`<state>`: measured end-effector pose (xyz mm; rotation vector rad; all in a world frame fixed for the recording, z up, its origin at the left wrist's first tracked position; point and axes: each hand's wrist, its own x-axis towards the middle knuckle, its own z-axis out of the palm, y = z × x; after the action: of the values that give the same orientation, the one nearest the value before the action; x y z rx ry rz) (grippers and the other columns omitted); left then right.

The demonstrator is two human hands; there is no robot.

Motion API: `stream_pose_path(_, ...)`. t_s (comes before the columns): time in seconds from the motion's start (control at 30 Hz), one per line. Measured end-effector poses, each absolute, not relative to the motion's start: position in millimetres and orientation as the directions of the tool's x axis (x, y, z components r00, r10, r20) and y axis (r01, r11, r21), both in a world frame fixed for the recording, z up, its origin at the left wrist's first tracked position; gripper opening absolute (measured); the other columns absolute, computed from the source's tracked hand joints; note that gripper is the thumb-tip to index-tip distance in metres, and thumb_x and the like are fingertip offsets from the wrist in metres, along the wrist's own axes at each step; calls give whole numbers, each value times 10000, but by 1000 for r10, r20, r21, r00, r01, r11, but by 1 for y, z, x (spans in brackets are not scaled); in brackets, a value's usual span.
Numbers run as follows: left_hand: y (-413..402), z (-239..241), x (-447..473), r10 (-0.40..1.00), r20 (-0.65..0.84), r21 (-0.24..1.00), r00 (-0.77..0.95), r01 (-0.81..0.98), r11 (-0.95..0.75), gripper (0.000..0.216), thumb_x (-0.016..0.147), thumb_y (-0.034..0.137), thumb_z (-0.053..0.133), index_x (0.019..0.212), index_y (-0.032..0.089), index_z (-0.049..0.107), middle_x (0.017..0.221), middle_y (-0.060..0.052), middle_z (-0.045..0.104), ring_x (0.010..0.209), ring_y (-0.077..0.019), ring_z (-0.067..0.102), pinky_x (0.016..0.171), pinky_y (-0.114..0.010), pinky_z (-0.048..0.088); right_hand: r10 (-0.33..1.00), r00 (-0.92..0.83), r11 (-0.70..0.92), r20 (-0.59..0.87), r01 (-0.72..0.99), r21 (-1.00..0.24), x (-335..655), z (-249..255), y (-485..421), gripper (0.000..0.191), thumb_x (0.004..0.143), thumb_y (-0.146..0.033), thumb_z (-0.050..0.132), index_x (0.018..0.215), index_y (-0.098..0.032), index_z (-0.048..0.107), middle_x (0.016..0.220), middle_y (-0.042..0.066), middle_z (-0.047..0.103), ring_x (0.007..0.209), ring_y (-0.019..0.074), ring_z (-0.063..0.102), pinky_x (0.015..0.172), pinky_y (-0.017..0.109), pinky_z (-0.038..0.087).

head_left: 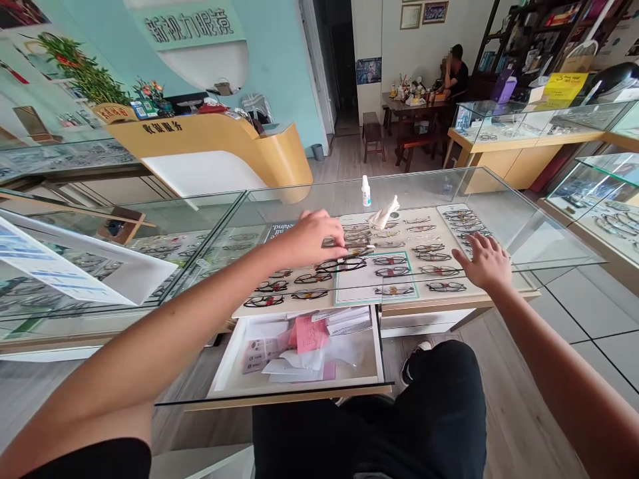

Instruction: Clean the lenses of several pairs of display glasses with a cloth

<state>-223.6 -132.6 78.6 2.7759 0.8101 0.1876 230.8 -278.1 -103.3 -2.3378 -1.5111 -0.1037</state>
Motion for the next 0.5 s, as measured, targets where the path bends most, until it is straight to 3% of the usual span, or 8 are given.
stream_pose_path(0.2,-51,31,-206,586,63,196,808,566,-801,285,959,506,782,855,250,850,1198,-73,865,1239,-352,574,1125,-548,322,866,440,-390,237,892,-230,227,-101,-277,876,1135,-758,339,1742,-169,566,1879,180,499,1756,442,401,1425,649,360)
stream_pose_path(0.5,-25,-11,-203,604,35,207,796,585,-784,228,897,498,829,838,280,863,1184,-65,892,1244,-368,589,1099,-538,322,858,432,-381,278,898,-220,227,-105,-277,828,1133,-746,367,1710,-198,595,1847,164,548,1734,431,431,1404,643,383)
